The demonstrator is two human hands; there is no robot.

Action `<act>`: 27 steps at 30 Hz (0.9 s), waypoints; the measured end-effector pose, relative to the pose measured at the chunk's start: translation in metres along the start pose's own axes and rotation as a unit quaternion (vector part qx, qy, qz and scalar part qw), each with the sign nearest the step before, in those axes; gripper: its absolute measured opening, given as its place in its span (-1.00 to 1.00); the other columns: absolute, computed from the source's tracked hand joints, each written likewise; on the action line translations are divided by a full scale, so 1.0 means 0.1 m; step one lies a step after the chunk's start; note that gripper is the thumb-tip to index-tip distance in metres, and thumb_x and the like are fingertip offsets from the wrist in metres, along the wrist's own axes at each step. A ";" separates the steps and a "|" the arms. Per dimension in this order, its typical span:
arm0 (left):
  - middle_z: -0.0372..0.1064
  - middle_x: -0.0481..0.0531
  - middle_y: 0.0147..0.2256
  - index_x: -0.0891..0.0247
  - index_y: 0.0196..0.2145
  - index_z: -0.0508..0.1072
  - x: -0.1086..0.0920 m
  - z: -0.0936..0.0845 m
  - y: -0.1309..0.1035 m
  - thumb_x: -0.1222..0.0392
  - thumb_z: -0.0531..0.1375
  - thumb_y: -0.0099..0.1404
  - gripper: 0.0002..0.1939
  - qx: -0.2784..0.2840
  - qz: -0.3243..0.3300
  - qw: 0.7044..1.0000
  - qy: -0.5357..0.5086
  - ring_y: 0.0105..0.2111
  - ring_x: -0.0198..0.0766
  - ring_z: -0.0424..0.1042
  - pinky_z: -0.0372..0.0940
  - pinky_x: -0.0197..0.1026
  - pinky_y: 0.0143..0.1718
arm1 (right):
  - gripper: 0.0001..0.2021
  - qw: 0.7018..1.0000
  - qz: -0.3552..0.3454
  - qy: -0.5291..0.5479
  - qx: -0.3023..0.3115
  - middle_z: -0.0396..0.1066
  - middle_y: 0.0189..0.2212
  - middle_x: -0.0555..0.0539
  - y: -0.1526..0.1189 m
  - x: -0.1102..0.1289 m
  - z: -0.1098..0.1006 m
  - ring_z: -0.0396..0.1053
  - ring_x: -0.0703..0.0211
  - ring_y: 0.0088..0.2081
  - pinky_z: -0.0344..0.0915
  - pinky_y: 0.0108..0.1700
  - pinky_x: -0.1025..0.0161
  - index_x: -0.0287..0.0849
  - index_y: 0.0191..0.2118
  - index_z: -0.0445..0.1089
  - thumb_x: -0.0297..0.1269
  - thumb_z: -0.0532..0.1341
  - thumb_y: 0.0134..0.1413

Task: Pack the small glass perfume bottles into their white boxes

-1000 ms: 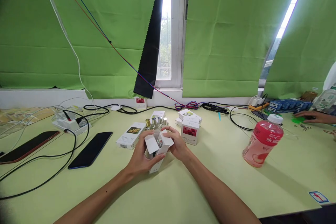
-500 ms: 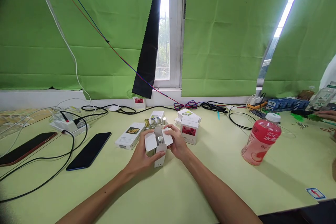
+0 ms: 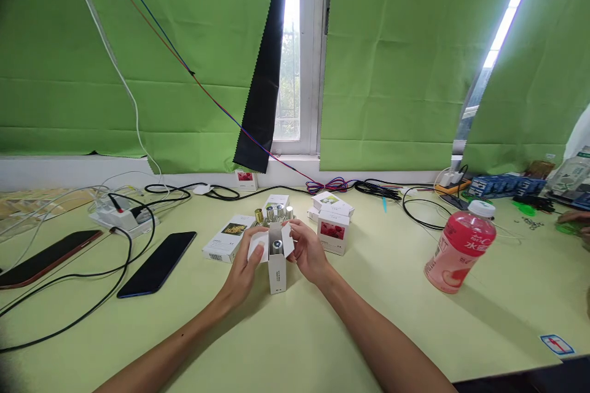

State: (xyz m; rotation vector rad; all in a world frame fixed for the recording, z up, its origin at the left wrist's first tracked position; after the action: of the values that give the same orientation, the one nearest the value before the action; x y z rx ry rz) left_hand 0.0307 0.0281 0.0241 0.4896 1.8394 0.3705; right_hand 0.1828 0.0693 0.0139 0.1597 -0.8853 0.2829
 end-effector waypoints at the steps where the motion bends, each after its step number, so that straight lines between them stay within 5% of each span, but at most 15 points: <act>1: 0.41 0.07 -0.04 0.07 0.02 0.26 0.00 0.00 0.00 -0.13 -0.02 0.50 -0.69 -0.004 -0.005 1.000 0.000 -0.04 -0.08 0.43 0.37 -0.03 -0.03 | -0.67 1.000 -0.001 -0.001 -0.002 0.30 -0.53 0.10 0.00 0.00 0.00 0.15 0.35 -0.60 -0.10 -0.65 0.36 -0.12 -0.22 0.44 -0.08 0.39 -0.11; 6: 0.44 0.05 -0.08 0.09 0.02 0.26 0.03 0.02 0.02 -0.08 0.09 0.45 -0.70 -0.011 -0.003 1.000 0.014 -0.10 -0.10 0.46 0.39 -0.06 -0.11 | -0.64 1.000 -0.017 -0.019 -0.005 0.27 -0.56 0.13 0.00 0.01 0.02 0.13 0.37 -0.62 -0.08 -0.66 0.37 -0.12 -0.21 0.44 -0.09 0.43 -0.13; 20: 0.35 0.18 0.16 0.15 0.20 0.26 0.04 0.04 0.02 -0.11 0.15 0.42 -0.50 -0.006 0.031 0.999 0.009 0.11 0.01 0.41 0.34 -0.05 0.03 | -0.45 0.991 -0.043 -0.124 0.008 0.16 -0.70 0.24 0.04 -0.05 -0.03 0.04 0.41 -0.70 -0.12 -0.66 0.40 -0.11 -0.10 0.35 0.08 0.47 -0.12; 27: 0.38 0.19 0.13 0.15 0.21 0.24 0.08 0.03 0.00 -0.12 0.17 0.40 -0.47 -0.005 0.018 1.000 0.007 0.03 0.00 0.46 0.35 -0.07 -0.04 | -0.45 0.987 -0.043 -0.154 0.005 0.18 -0.70 0.24 0.05 -0.07 -0.05 0.05 0.39 -0.67 -0.08 -0.64 0.40 -0.11 -0.09 0.33 0.02 0.49 -0.14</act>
State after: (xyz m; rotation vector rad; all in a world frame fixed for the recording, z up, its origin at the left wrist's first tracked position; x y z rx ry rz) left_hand 0.0313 0.0322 0.0169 0.5137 1.8426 0.4080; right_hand 0.1806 0.0735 0.0051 0.2554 -1.1803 0.1833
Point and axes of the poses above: each hand's wrist, its own y-axis towards the middle knuckle, its own z-axis out of the palm, x = y × z, the point moved 3 cm from there along y, towards the middle knuckle
